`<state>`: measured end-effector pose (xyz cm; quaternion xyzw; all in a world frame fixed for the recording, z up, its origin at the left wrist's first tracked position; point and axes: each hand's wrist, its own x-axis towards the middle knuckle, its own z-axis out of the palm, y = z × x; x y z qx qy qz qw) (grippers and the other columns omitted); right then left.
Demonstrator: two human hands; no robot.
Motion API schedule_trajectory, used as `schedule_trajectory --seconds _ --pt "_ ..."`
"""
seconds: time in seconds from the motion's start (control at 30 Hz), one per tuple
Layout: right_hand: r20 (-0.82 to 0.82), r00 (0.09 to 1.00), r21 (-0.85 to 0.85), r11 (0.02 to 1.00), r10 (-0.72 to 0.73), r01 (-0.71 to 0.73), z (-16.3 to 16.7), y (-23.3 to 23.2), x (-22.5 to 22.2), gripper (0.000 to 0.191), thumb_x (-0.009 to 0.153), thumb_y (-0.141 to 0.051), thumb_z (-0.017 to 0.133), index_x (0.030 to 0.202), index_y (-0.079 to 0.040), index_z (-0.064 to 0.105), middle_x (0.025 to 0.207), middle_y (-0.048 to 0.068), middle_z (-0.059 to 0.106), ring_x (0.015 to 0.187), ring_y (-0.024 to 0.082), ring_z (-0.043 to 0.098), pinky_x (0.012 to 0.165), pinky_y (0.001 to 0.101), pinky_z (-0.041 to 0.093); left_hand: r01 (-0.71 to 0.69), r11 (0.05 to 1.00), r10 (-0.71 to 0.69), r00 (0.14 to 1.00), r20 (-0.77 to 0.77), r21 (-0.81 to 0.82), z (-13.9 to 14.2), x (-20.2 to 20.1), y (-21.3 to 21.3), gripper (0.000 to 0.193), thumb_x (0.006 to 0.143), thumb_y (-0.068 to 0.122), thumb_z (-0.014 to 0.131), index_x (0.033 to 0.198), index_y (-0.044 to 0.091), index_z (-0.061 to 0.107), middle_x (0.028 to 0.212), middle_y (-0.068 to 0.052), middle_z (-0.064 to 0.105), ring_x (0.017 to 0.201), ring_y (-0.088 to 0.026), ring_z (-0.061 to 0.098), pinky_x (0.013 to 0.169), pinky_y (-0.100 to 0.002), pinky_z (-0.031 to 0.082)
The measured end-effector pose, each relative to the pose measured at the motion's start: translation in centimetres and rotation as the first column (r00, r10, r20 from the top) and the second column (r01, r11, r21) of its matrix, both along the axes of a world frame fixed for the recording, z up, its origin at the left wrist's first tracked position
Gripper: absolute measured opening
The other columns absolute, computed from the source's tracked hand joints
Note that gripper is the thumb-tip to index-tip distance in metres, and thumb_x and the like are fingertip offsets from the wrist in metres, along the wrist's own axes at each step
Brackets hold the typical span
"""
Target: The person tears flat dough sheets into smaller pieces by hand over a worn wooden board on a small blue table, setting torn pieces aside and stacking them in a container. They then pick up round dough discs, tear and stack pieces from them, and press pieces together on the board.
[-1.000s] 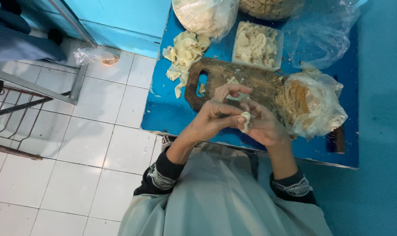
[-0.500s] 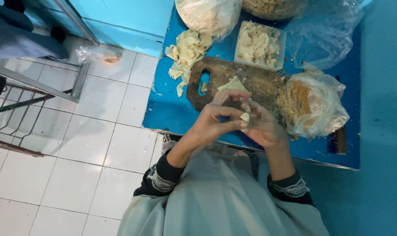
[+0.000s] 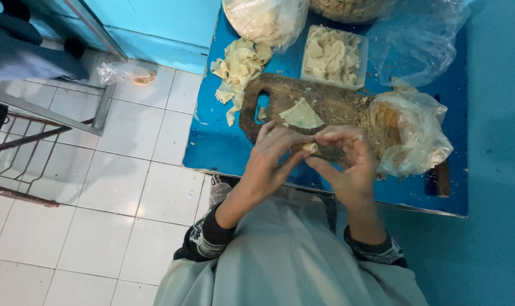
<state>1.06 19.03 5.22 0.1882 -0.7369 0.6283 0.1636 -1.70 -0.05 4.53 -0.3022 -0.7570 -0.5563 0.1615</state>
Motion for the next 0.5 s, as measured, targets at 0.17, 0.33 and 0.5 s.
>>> schedule_trajectory --seconds 0.17,0.33,0.5 --pt "0.273 0.954 -0.329 0.944 0.123 -0.027 -0.8 -0.1 -1.1 0.029 0.092 0.012 0.072 0.111 -0.005 0.059 0.112 0.011 0.067 0.107 0.018 0.067 0.095 0.0341 0.056 0.002 0.999 -0.004 0.998 0.059 0.041 -0.3 0.0 -0.4 0.021 0.092 0.01 0.078 0.111 0.009 0.068 0.105 -0.003 0.071 0.094 -0.021 0.069 0.116 -0.05 0.038" --pt "0.363 0.772 -0.665 0.725 0.521 -0.177 -1.8 1.3 -2.0 0.024 0.093 0.009 0.071 0.111 -0.004 0.062 0.113 0.01 0.065 0.108 0.02 0.065 0.093 0.035 0.053 0.072 0.991 -0.079 0.995 0.062 0.11 -0.5 -0.2 -1.2 0.016 0.092 0.01 0.078 0.105 0.012 0.069 0.105 -0.002 0.071 0.101 -0.021 0.07 0.111 -0.044 0.041" --pt "0.503 0.657 -0.71 0.702 0.561 -0.055 -2.0 1.9 -2.5 0.022 0.093 0.001 0.07 0.112 -0.006 0.062 0.116 0.006 0.063 0.106 0.019 0.064 0.085 0.034 0.054 0.017 0.999 -0.017 1.0 0.011 0.044 -0.9 -0.6 -0.8 0.016 0.09 0.009 0.078 0.104 0.012 0.071 0.101 -0.002 0.07 0.099 -0.021 0.068 0.111 -0.046 0.039"
